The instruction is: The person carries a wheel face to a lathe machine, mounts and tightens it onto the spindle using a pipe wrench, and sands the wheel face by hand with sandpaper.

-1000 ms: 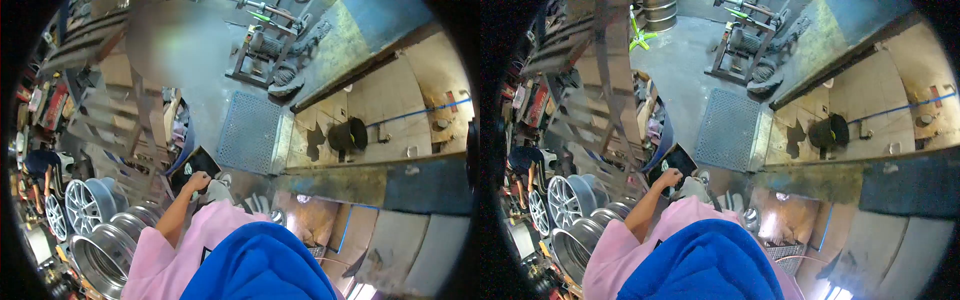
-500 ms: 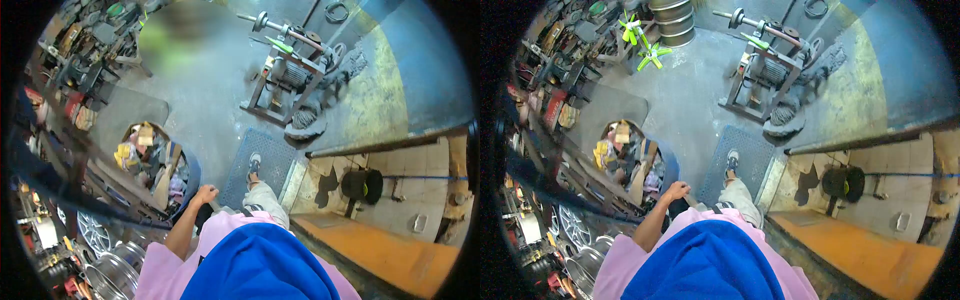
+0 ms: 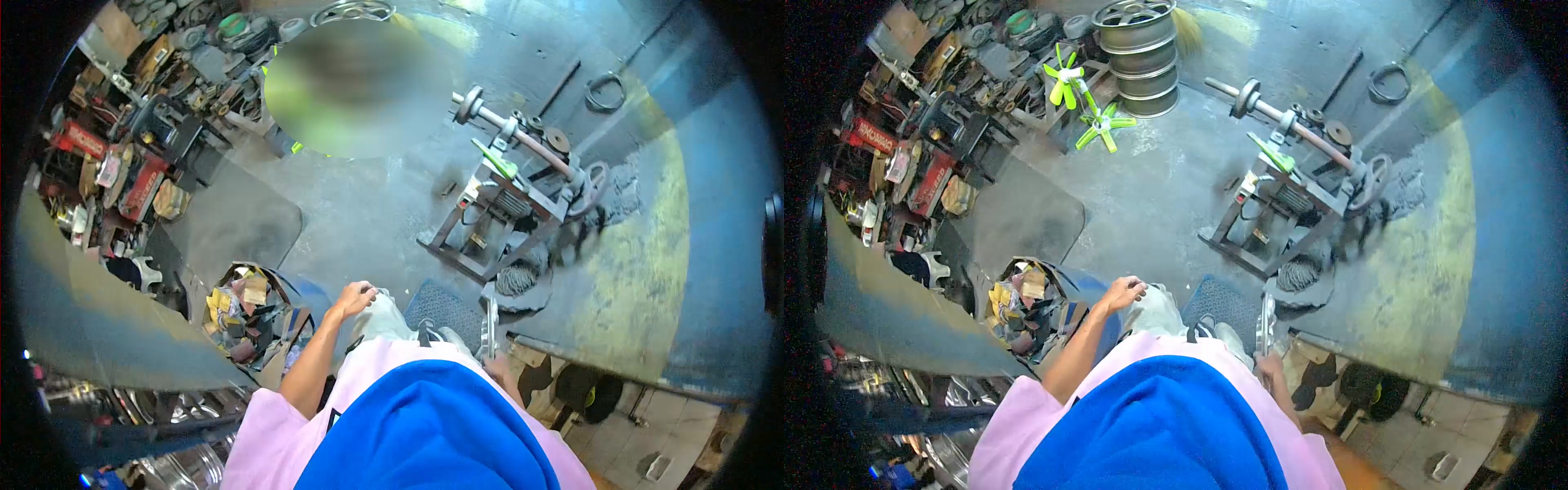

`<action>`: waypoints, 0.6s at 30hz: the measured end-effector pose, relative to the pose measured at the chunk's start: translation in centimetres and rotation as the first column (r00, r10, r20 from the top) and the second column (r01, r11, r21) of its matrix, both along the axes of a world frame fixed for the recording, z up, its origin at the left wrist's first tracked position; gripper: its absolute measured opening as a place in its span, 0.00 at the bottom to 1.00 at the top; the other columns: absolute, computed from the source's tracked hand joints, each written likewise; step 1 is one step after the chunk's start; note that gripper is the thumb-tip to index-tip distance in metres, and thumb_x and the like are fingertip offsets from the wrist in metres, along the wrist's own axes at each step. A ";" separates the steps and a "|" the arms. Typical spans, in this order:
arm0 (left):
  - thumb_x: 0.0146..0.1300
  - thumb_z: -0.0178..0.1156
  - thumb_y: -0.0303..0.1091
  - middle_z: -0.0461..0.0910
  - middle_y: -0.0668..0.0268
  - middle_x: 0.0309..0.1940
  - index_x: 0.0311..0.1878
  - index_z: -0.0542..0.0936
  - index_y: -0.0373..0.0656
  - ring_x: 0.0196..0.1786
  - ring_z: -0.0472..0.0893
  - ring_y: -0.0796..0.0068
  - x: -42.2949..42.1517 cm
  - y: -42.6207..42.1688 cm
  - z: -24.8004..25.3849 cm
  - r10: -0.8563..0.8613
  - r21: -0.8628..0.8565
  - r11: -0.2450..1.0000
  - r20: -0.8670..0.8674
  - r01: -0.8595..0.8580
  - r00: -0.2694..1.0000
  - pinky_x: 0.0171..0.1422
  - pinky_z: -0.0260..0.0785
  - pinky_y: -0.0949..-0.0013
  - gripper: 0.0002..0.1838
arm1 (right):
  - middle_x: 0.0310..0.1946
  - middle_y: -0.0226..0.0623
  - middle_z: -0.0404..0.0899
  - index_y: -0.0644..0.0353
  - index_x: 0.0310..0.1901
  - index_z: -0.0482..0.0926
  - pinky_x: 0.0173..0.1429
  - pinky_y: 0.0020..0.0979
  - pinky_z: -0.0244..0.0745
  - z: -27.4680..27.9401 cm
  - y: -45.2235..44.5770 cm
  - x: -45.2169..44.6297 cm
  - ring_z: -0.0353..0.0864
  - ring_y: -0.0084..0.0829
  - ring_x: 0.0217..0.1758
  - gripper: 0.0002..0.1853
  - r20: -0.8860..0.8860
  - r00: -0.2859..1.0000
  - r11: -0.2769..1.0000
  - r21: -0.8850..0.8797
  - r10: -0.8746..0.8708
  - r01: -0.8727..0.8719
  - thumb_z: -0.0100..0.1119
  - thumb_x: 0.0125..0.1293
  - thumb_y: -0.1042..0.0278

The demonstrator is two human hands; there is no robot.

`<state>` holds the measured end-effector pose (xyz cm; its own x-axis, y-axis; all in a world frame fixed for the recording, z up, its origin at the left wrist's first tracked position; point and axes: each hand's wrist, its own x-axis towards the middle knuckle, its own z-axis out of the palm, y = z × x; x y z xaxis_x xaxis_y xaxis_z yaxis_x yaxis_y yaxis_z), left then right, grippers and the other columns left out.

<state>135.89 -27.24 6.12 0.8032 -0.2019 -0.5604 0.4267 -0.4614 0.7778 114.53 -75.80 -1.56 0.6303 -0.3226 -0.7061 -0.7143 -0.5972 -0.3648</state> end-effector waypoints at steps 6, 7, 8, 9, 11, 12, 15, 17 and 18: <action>0.72 0.64 0.41 0.89 0.57 0.37 0.46 0.87 0.33 0.37 0.88 0.70 8.1 5.8 -5.6 0.138 0.058 0.989 -0.047 -0.135 0.989 0.43 0.80 0.64 0.17 | 0.38 0.57 0.88 0.63 0.51 0.87 0.53 0.48 0.80 14.9 7.5 23.5 0.89 0.54 0.46 0.27 0.118 0.990 0.997 0.003 0.071 -0.072 0.62 0.69 0.43; 0.72 0.64 0.41 0.89 0.57 0.36 0.46 0.87 0.33 0.36 0.87 0.70 9.7 7.2 -6.9 0.113 0.074 0.991 -0.042 -0.110 0.993 0.43 0.80 0.64 0.17 | 0.33 0.50 0.88 0.64 0.46 0.87 0.48 0.44 0.80 12.8 7.5 26.6 0.89 0.44 0.41 0.26 0.195 0.973 0.991 0.008 0.126 -0.130 0.61 0.71 0.43; 0.72 0.64 0.41 0.89 0.57 0.36 0.46 0.87 0.34 0.36 0.87 0.70 11.1 8.7 -8.3 0.085 0.087 0.993 -0.044 -0.081 0.995 0.42 0.79 0.64 0.17 | 0.28 0.44 0.87 0.66 0.41 0.86 0.43 0.40 0.80 10.9 7.5 29.3 0.89 0.34 0.36 0.27 0.264 0.948 0.983 0.009 0.176 -0.185 0.61 0.73 0.43; 0.72 0.64 0.41 0.88 0.58 0.34 0.44 0.87 0.34 0.35 0.86 0.71 13.0 10.1 -9.9 0.100 0.076 0.993 -0.057 -0.095 0.993 0.43 0.79 0.64 0.16 | 0.30 0.48 0.87 0.65 0.46 0.87 0.46 0.43 0.79 12.1 9.0 32.9 0.89 0.41 0.37 0.28 0.233 0.945 0.973 -0.028 0.230 -0.230 0.60 0.72 0.41; 0.71 0.64 0.42 0.89 0.58 0.35 0.47 0.87 0.35 0.34 0.86 0.70 17.6 12.3 -9.6 0.103 0.110 0.989 -0.038 -0.099 0.994 0.43 0.79 0.63 0.17 | 0.32 0.52 0.88 0.64 0.50 0.87 0.49 0.46 0.78 15.9 13.3 40.4 0.89 0.48 0.39 0.30 0.178 0.934 0.951 -0.070 0.309 -0.301 0.59 0.72 0.39; 0.70 0.65 0.43 0.89 0.57 0.35 0.49 0.87 0.37 0.34 0.87 0.69 19.9 13.6 -8.8 0.100 0.166 0.981 0.004 -0.099 0.995 0.44 0.79 0.61 0.18 | 0.32 0.54 0.86 0.65 0.49 0.86 0.49 0.46 0.78 17.7 15.7 43.6 0.88 0.49 0.39 0.30 0.171 0.938 0.952 -0.011 0.302 -0.305 0.59 0.73 0.38; 0.75 0.62 0.40 0.88 0.60 0.38 0.48 0.85 0.35 0.38 0.85 0.73 27.4 16.2 -6.2 0.252 -0.031 0.967 -0.079 -0.255 0.965 0.45 0.77 0.66 0.15 | 0.31 0.56 0.84 0.66 0.48 0.85 0.48 0.47 0.77 19.3 20.9 51.4 0.86 0.50 0.39 0.32 0.197 0.920 0.936 0.034 0.338 -0.351 0.58 0.73 0.37; 0.75 0.61 0.40 0.88 0.60 0.40 0.49 0.85 0.36 0.39 0.85 0.73 32.6 17.8 -5.1 0.248 -0.048 0.967 -0.037 -0.250 0.968 0.45 0.77 0.66 0.16 | 0.32 0.55 0.84 0.67 0.48 0.84 0.47 0.48 0.77 20.9 23.9 56.7 0.86 0.50 0.39 0.31 0.218 0.892 0.912 0.017 0.397 -0.410 0.57 0.74 0.38; 0.76 0.60 0.40 0.88 0.60 0.42 0.51 0.84 0.36 0.40 0.84 0.74 35.1 18.1 -4.1 0.244 -0.067 0.968 0.001 -0.243 0.970 0.46 0.77 0.67 0.16 | 0.32 0.55 0.84 0.67 0.48 0.84 0.47 0.48 0.77 21.6 25.3 59.3 0.86 0.50 0.39 0.31 0.219 0.887 0.908 0.012 0.406 -0.418 0.57 0.74 0.38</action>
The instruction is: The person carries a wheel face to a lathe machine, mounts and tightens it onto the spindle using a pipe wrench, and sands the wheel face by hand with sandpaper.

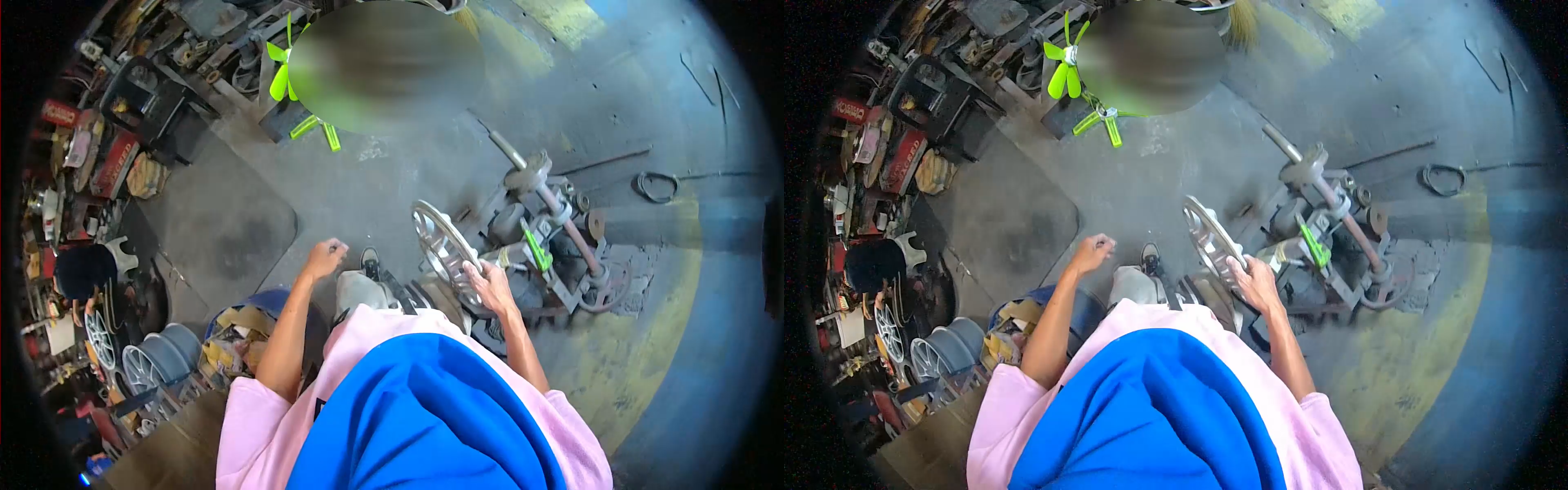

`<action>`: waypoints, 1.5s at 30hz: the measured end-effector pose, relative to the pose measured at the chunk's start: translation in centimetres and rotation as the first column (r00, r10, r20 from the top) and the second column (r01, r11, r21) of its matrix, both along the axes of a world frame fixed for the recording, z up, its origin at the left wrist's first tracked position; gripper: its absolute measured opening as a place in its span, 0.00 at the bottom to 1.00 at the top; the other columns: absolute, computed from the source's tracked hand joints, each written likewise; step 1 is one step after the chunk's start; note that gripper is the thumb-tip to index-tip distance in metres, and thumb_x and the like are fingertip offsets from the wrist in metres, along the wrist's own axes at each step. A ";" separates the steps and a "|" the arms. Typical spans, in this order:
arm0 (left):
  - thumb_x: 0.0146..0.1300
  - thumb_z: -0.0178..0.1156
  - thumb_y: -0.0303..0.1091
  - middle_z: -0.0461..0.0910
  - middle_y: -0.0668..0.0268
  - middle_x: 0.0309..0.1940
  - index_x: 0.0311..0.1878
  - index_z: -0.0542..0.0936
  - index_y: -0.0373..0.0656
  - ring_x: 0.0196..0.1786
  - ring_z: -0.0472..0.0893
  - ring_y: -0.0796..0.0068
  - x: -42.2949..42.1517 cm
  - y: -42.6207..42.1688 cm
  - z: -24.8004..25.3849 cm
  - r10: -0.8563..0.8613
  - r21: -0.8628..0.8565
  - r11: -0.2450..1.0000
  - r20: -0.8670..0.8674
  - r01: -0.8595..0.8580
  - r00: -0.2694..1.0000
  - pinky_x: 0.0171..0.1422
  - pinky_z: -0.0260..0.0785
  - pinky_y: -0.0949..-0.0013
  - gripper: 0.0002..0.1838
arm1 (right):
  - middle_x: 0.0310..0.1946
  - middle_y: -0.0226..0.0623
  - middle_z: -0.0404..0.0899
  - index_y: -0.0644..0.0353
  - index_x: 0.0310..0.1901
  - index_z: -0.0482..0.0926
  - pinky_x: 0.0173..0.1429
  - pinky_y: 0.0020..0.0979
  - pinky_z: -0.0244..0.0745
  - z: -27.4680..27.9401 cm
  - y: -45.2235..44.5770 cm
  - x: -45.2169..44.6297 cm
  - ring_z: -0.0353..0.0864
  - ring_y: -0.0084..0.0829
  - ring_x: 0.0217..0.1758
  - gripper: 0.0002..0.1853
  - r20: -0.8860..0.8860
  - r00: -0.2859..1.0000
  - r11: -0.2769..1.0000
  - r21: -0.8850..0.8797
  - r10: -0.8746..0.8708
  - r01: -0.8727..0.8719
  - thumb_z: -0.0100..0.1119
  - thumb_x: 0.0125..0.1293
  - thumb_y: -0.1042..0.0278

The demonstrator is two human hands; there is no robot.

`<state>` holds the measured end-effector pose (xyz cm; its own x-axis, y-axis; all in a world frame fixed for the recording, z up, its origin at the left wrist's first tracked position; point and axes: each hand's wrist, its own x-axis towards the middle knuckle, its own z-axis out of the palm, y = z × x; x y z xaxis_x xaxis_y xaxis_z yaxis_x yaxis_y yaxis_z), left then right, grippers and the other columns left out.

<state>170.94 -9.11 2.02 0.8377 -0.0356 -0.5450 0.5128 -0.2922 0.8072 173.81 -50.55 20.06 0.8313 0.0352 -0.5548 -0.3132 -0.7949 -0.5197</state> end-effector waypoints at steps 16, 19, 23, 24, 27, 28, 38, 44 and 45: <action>0.75 0.60 0.41 0.88 0.61 0.37 0.50 0.87 0.37 0.36 0.85 0.73 5.4 0.6 -3.5 0.225 0.193 0.962 -0.145 -0.196 0.963 0.43 0.78 0.68 0.16 | 0.26 0.25 0.77 0.60 0.37 0.83 0.38 0.27 0.68 -3.7 1.2 33.6 0.73 0.20 0.29 0.23 0.100 0.895 0.752 0.587 -0.435 0.301 0.58 0.79 0.45; 0.73 0.61 0.42 0.89 0.57 0.38 0.48 0.86 0.34 0.33 0.87 0.69 5.0 -0.5 -3.4 0.243 0.193 0.962 -0.271 -0.195 0.932 0.39 0.77 0.66 0.18 | 0.25 0.26 0.76 0.61 0.36 0.82 0.36 0.27 0.67 -4.7 -0.6 36.9 0.72 0.20 0.29 0.23 0.104 0.850 0.737 0.560 -0.516 0.378 0.57 0.80 0.46; 0.74 0.60 0.42 0.89 0.59 0.38 0.49 0.86 0.37 0.35 0.87 0.69 7.9 -2.9 -1.9 0.415 0.056 0.903 -0.367 -0.425 0.833 0.40 0.77 0.66 0.17 | 0.25 0.25 0.73 0.59 0.33 0.79 0.37 0.28 0.66 -6.4 -4.7 38.5 0.70 0.21 0.29 0.24 0.038 0.780 0.655 0.570 -0.624 0.497 0.54 0.81 0.47; 0.75 0.59 0.42 0.89 0.59 0.38 0.50 0.85 0.38 0.35 0.88 0.69 8.9 -3.3 -2.1 0.452 0.052 0.880 -0.400 -0.473 0.797 0.40 0.77 0.66 0.16 | 0.25 0.26 0.74 0.59 0.32 0.79 0.38 0.28 0.66 -6.2 -5.5 38.6 0.70 0.21 0.29 0.24 0.030 0.758 0.637 0.565 -0.651 0.524 0.54 0.81 0.47; 0.75 0.59 0.42 0.89 0.60 0.39 0.52 0.85 0.39 0.37 0.88 0.68 12.2 -3.6 -2.1 0.439 0.029 0.877 -0.456 -0.480 0.774 0.41 0.77 0.65 0.16 | 0.25 0.27 0.75 0.58 0.33 0.79 0.39 0.28 0.66 -6.3 -8.0 38.7 0.72 0.22 0.30 0.23 -0.009 0.702 0.582 0.551 -0.712 0.598 0.55 0.80 0.47; 0.75 0.59 0.42 0.89 0.59 0.39 0.53 0.84 0.39 0.38 0.88 0.68 13.2 -3.6 -2.0 0.405 0.008 0.889 -0.475 -0.457 0.781 0.41 0.77 0.64 0.17 | 0.25 0.27 0.75 0.58 0.33 0.79 0.39 0.28 0.66 -6.7 -9.0 38.5 0.72 0.22 0.30 0.23 -0.013 0.687 0.572 0.544 -0.726 0.614 0.55 0.80 0.47; 0.75 0.59 0.42 0.90 0.56 0.42 0.52 0.84 0.37 0.39 0.89 0.64 26.2 0.8 -1.4 0.251 0.038 0.963 -0.492 -0.268 0.834 0.45 0.80 0.63 0.17 | 0.24 0.23 0.77 0.54 0.34 0.82 0.34 0.24 0.64 -9.6 -12.1 35.1 0.71 0.17 0.27 0.23 -0.076 0.509 0.440 0.404 -0.857 0.802 0.61 0.77 0.42; 0.75 0.60 0.41 0.90 0.60 0.40 0.50 0.85 0.40 0.38 0.88 0.68 36.3 3.9 -4.2 -0.107 0.034 0.990 -0.475 0.140 0.873 0.42 0.79 0.64 0.15 | 0.24 0.22 0.78 0.55 0.38 0.85 0.28 0.25 0.61 -8.4 -12.1 33.7 0.70 0.17 0.24 0.24 -0.051 0.424 0.396 0.271 -0.904 0.877 0.63 0.75 0.39; 0.75 0.60 0.42 0.89 0.61 0.39 0.50 0.85 0.41 0.37 0.87 0.69 38.5 3.8 -3.8 -0.131 0.025 0.987 -0.445 0.158 0.886 0.42 0.79 0.64 0.14 | 0.23 0.22 0.77 0.56 0.38 0.85 0.26 0.25 0.61 -8.4 -12.0 33.7 0.70 0.17 0.22 0.22 -0.074 0.363 0.345 0.191 -0.929 0.919 0.64 0.75 0.41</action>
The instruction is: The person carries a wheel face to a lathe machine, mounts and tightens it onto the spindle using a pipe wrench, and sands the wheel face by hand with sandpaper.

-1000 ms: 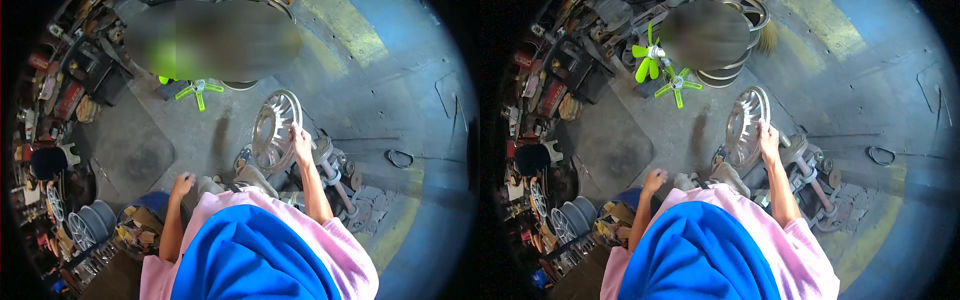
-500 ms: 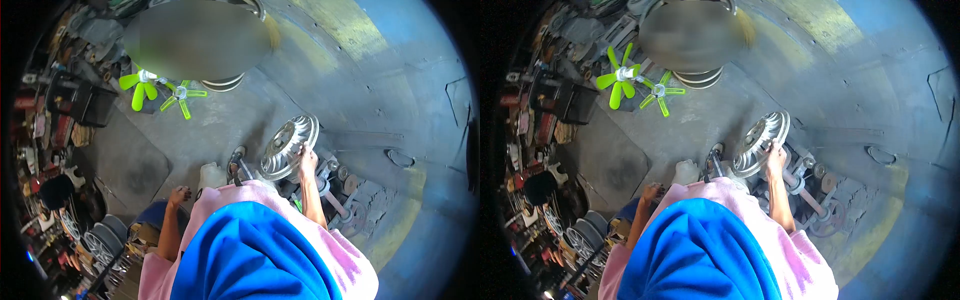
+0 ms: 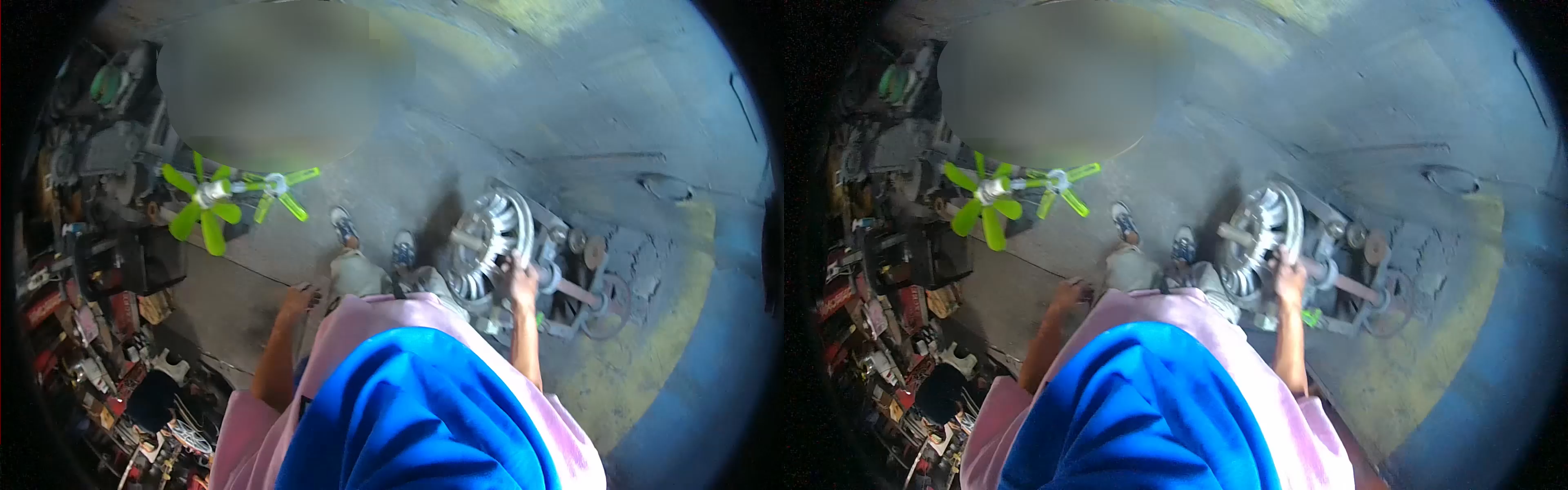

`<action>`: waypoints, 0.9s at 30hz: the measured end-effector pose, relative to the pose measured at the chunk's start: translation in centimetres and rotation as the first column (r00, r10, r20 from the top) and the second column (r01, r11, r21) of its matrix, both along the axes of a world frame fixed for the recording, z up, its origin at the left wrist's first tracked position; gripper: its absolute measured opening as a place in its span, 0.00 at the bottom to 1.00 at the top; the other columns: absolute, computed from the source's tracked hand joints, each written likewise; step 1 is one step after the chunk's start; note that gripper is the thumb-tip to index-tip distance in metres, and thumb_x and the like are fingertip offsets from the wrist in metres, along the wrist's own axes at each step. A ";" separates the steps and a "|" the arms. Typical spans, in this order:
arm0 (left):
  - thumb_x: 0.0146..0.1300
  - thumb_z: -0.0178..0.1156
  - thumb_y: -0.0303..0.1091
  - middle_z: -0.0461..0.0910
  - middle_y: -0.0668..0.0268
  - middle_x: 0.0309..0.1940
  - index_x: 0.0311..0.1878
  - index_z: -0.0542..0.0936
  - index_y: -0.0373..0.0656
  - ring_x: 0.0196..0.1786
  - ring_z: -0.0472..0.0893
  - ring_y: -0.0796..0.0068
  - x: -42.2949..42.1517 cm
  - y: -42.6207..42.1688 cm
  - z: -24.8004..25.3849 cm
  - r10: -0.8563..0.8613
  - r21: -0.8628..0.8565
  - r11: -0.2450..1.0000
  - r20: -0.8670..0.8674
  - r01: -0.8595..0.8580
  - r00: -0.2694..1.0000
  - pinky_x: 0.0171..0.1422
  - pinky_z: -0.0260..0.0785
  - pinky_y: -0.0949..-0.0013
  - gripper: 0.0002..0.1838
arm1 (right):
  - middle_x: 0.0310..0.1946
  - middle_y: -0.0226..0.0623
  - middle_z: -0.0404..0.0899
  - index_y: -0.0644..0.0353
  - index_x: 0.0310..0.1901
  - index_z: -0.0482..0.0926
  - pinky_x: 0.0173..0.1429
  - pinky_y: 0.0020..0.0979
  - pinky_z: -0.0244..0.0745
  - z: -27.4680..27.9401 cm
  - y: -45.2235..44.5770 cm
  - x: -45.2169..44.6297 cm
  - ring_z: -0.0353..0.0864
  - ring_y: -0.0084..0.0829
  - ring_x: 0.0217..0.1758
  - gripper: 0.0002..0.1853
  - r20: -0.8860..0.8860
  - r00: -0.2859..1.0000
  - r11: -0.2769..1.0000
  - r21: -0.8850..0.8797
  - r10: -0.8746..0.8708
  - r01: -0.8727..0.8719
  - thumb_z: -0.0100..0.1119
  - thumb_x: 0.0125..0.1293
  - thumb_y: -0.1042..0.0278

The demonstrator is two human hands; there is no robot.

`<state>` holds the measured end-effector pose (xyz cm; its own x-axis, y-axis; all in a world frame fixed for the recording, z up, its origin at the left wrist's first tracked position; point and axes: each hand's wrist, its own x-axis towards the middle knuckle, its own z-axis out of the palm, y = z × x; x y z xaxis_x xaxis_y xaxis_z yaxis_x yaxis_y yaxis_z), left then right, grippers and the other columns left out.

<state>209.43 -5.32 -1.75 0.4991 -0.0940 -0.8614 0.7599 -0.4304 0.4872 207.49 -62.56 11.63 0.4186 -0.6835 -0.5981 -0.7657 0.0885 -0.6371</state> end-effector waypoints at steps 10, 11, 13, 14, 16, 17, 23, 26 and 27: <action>0.76 0.60 0.41 0.88 0.63 0.37 0.51 0.85 0.39 0.36 0.85 0.75 17.9 -1.9 4.8 0.039 -0.212 0.977 0.247 0.014 0.968 0.41 0.78 0.68 0.15 | 0.47 0.52 0.87 0.63 0.56 0.83 0.54 0.47 0.78 1.1 -2.3 -0.2 0.86 0.51 0.48 0.26 -0.501 0.845 0.776 -0.451 0.189 -0.441 0.74 0.64 0.51; 0.76 0.60 0.40 0.88 0.62 0.37 0.52 0.85 0.38 0.36 0.85 0.75 18.6 -2.2 4.8 0.049 -0.217 0.976 0.246 0.006 0.968 0.42 0.78 0.68 0.15 | 0.53 0.56 0.85 0.63 0.59 0.81 0.58 0.48 0.77 0.2 -2.8 -0.7 0.85 0.54 0.54 0.30 -0.501 0.846 0.767 -0.466 0.181 -0.440 0.74 0.62 0.51; 0.76 0.59 0.40 0.88 0.62 0.39 0.52 0.85 0.38 0.37 0.85 0.75 19.3 -2.1 4.3 0.018 -0.215 0.976 0.275 0.044 0.961 0.43 0.77 0.68 0.15 | 0.59 0.63 0.77 0.69 0.69 0.68 0.69 0.51 0.72 0.7 -1.9 -0.4 0.76 0.60 0.65 0.41 -0.499 0.850 0.655 -0.587 0.170 -0.476 0.74 0.61 0.53; 0.77 0.59 0.40 0.89 0.61 0.40 0.53 0.85 0.38 0.38 0.84 0.74 19.5 -1.8 4.1 -0.005 -0.188 0.980 0.306 0.065 0.952 0.45 0.76 0.68 0.15 | 0.61 0.63 0.74 0.68 0.70 0.68 0.69 0.52 0.71 2.4 -0.5 0.9 0.74 0.62 0.65 0.41 -0.498 0.850 0.602 -0.631 0.171 -0.490 0.74 0.61 0.53; 0.77 0.59 0.40 0.89 0.61 0.40 0.53 0.85 0.38 0.38 0.84 0.74 19.6 -1.3 4.2 -0.018 -0.166 0.984 0.293 0.069 0.956 0.45 0.77 0.67 0.15 | 0.67 0.67 0.66 0.67 0.70 0.66 0.70 0.55 0.70 3.1 0.9 2.2 0.70 0.67 0.67 0.42 -0.502 0.848 0.455 -0.724 0.170 -0.519 0.74 0.61 0.54; 0.76 0.60 0.40 0.89 0.60 0.39 0.52 0.85 0.38 0.38 0.85 0.74 19.6 -1.0 4.4 -0.032 -0.133 0.988 0.282 0.072 0.959 0.45 0.77 0.66 0.15 | 0.67 0.70 0.66 0.66 0.70 0.67 0.71 0.55 0.69 4.1 1.7 3.5 0.71 0.67 0.67 0.42 -0.510 0.839 0.479 -0.699 0.187 -0.532 0.75 0.61 0.53; 0.73 0.63 0.41 0.88 0.60 0.34 0.49 0.86 0.35 0.35 0.86 0.73 18.3 3.2 3.9 -0.207 0.107 0.978 0.410 0.179 0.888 0.41 0.78 0.64 0.16 | 0.71 0.76 0.63 0.68 0.70 0.69 0.76 0.54 0.65 1.1 3.9 9.3 0.66 0.69 0.73 0.40 -0.564 0.734 0.412 -0.607 0.380 -0.679 0.71 0.63 0.50; 0.73 0.63 0.40 0.88 0.61 0.32 0.49 0.86 0.35 0.35 0.85 0.73 16.1 6.1 0.2 0.135 -0.107 0.989 0.331 -0.105 0.934 0.42 0.77 0.64 0.15 | 0.58 0.57 0.81 0.63 0.57 0.80 0.72 0.51 0.71 -2.9 6.4 14.0 0.76 0.62 0.65 0.25 -0.473 0.555 0.300 -0.511 0.684 -0.805 0.68 0.65 0.54; 0.73 0.63 0.40 0.88 0.61 0.32 0.49 0.86 0.35 0.35 0.85 0.73 15.3 7.0 -1.0 0.178 -0.107 0.983 0.343 -0.150 0.922 0.42 0.77 0.64 0.15 | 0.52 0.50 0.85 0.60 0.50 0.84 0.66 0.48 0.76 -4.3 7.8 16.7 0.81 0.55 0.59 0.18 -0.424 0.485 0.308 -0.421 0.765 -0.853 0.67 0.65 0.57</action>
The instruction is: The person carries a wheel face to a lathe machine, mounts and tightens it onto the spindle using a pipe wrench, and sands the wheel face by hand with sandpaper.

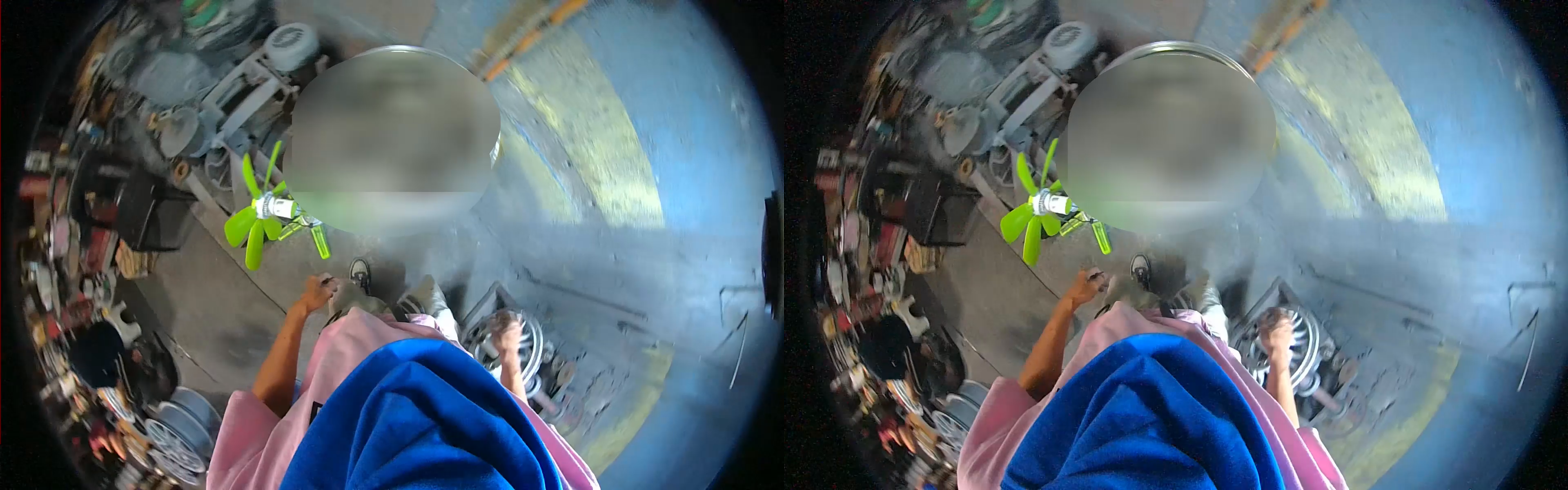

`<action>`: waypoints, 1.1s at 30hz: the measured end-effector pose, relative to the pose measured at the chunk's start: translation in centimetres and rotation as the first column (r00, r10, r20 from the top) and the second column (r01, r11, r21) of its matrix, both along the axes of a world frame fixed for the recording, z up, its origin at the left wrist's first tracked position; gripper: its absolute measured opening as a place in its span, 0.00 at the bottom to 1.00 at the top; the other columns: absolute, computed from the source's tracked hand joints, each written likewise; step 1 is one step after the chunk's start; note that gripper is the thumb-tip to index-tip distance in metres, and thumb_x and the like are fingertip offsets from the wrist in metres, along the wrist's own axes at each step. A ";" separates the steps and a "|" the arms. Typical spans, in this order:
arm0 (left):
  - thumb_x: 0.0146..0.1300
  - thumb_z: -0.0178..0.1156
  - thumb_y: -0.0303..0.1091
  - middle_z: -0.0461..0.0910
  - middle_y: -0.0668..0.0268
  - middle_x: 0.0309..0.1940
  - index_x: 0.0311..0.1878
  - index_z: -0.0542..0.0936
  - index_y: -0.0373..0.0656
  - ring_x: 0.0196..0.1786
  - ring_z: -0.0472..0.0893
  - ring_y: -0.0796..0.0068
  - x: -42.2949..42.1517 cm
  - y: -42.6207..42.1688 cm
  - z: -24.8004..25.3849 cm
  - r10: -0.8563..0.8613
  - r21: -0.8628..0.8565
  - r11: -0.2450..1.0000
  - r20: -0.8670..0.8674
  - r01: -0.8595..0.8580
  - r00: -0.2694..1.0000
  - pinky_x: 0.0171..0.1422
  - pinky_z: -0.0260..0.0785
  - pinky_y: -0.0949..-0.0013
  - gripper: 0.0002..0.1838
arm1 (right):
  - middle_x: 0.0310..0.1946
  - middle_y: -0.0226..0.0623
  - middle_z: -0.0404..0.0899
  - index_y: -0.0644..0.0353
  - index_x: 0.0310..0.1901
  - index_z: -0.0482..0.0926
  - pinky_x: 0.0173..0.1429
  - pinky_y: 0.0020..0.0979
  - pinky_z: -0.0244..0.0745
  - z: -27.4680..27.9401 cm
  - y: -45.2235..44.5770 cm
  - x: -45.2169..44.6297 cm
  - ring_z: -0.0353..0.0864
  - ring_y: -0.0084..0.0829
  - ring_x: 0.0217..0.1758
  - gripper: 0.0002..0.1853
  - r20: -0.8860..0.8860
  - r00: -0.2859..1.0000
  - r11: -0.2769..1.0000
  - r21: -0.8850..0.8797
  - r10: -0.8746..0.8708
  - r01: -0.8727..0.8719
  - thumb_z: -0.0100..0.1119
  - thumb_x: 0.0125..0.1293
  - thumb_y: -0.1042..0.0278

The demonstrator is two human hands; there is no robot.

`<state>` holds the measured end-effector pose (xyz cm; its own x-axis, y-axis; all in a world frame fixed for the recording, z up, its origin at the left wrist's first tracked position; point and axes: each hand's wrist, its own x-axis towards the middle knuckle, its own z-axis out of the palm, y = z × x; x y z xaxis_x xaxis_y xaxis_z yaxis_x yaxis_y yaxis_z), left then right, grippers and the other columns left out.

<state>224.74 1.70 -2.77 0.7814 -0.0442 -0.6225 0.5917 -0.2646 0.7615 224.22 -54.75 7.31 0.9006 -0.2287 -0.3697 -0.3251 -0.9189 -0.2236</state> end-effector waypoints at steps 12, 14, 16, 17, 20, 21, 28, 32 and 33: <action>0.75 0.60 0.41 0.89 0.57 0.38 0.50 0.86 0.32 0.39 0.86 0.70 -10.1 -4.7 3.9 0.838 0.070 0.546 -0.047 -0.835 0.544 0.45 0.78 0.66 0.18 | 0.43 0.56 0.87 0.64 0.49 0.86 0.53 0.45 0.80 10.0 21.4 27.8 0.88 0.52 0.48 0.21 -0.206 0.431 0.477 0.429 0.879 -0.767 0.65 0.69 0.52; 0.75 0.59 0.42 0.89 0.57 0.38 0.51 0.86 0.34 0.38 0.86 0.71 -11.0 -9.6 4.7 0.935 0.129 0.354 -0.017 -0.926 0.354 0.43 0.77 0.69 0.19 | 0.40 0.56 0.86 0.66 0.47 0.85 0.49 0.42 0.79 11.6 25.0 30.7 0.88 0.49 0.44 0.20 -0.085 0.254 0.258 0.556 0.963 -0.791 0.64 0.70 0.53; 0.75 0.59 0.44 0.89 0.57 0.38 0.50 0.86 0.35 0.36 0.86 0.72 -11.0 -16.2 5.5 0.985 0.152 0.174 -0.012 -0.973 0.174 0.42 0.76 0.69 0.19 | 0.41 0.54 0.86 0.65 0.46 0.84 0.49 0.45 0.78 14.0 28.4 32.5 0.86 0.53 0.44 0.19 -0.108 0.093 0.139 0.599 0.990 -0.789 0.63 0.70 0.54; 0.75 0.59 0.44 0.89 0.58 0.38 0.50 0.86 0.36 0.36 0.86 0.72 -10.6 -19.7 6.1 0.996 0.149 0.086 0.004 -0.985 0.088 0.41 0.76 0.68 0.19 | 0.42 0.53 0.86 0.64 0.44 0.84 0.49 0.47 0.77 14.8 29.3 32.9 0.84 0.57 0.44 0.18 -0.112 0.011 0.081 0.639 0.994 -0.765 0.63 0.71 0.54; 0.74 0.61 0.44 0.90 0.55 0.39 0.51 0.86 0.34 0.39 0.87 0.68 -8.4 -29.3 8.0 0.995 0.185 -0.096 -0.013 -0.978 -0.100 0.43 0.78 0.65 0.20 | 0.41 0.53 0.86 0.65 0.45 0.84 0.47 0.46 0.77 15.1 30.0 33.2 0.85 0.54 0.42 0.18 -0.117 -0.138 -0.022 0.678 0.983 -0.734 0.62 0.72 0.54; 0.74 0.61 0.44 0.89 0.54 0.39 0.51 0.86 0.34 0.40 0.88 0.67 -7.6 -31.9 8.4 1.000 0.230 -0.027 -0.009 -0.973 -0.030 0.45 0.79 0.63 0.20 | 0.39 0.52 0.84 0.65 0.45 0.84 0.46 0.46 0.77 15.4 30.2 32.8 0.85 0.52 0.41 0.17 -0.144 -0.193 -0.043 0.683 0.971 -0.729 0.63 0.71 0.56; 0.75 0.61 0.44 0.89 0.51 0.42 0.52 0.85 0.39 0.47 0.89 0.61 -3.2 -43.7 17.3 0.944 0.389 -0.312 0.023 -0.867 -0.329 0.54 0.79 0.57 0.17 | 0.42 0.53 0.83 0.67 0.45 0.83 0.52 0.46 0.77 11.4 27.5 28.3 0.84 0.55 0.46 0.13 -0.070 -0.713 -0.417 0.769 0.698 -0.484 0.63 0.71 0.63; 0.77 0.61 0.41 0.87 0.59 0.36 0.50 0.84 0.40 0.39 0.83 0.72 -1.9 -50.7 19.6 0.789 0.340 -0.614 0.260 -0.712 -0.556 0.49 0.74 0.66 0.14 | 0.43 0.50 0.86 0.63 0.46 0.84 0.52 0.42 0.80 9.6 26.5 26.0 0.86 0.52 0.47 0.09 -0.012 -0.856 -0.632 0.669 0.517 -0.392 0.63 0.70 0.66; 0.77 0.61 0.40 0.87 0.63 0.35 0.50 0.84 0.39 0.38 0.81 0.76 -1.6 -52.5 20.4 0.702 0.279 -0.712 0.262 -0.645 -0.662 0.48 0.74 0.68 0.13 | 0.42 0.50 0.86 0.63 0.45 0.84 0.52 0.43 0.80 9.0 26.3 25.5 0.86 0.52 0.47 0.09 0.069 -0.880 -0.672 0.674 0.471 -0.307 0.63 0.70 0.67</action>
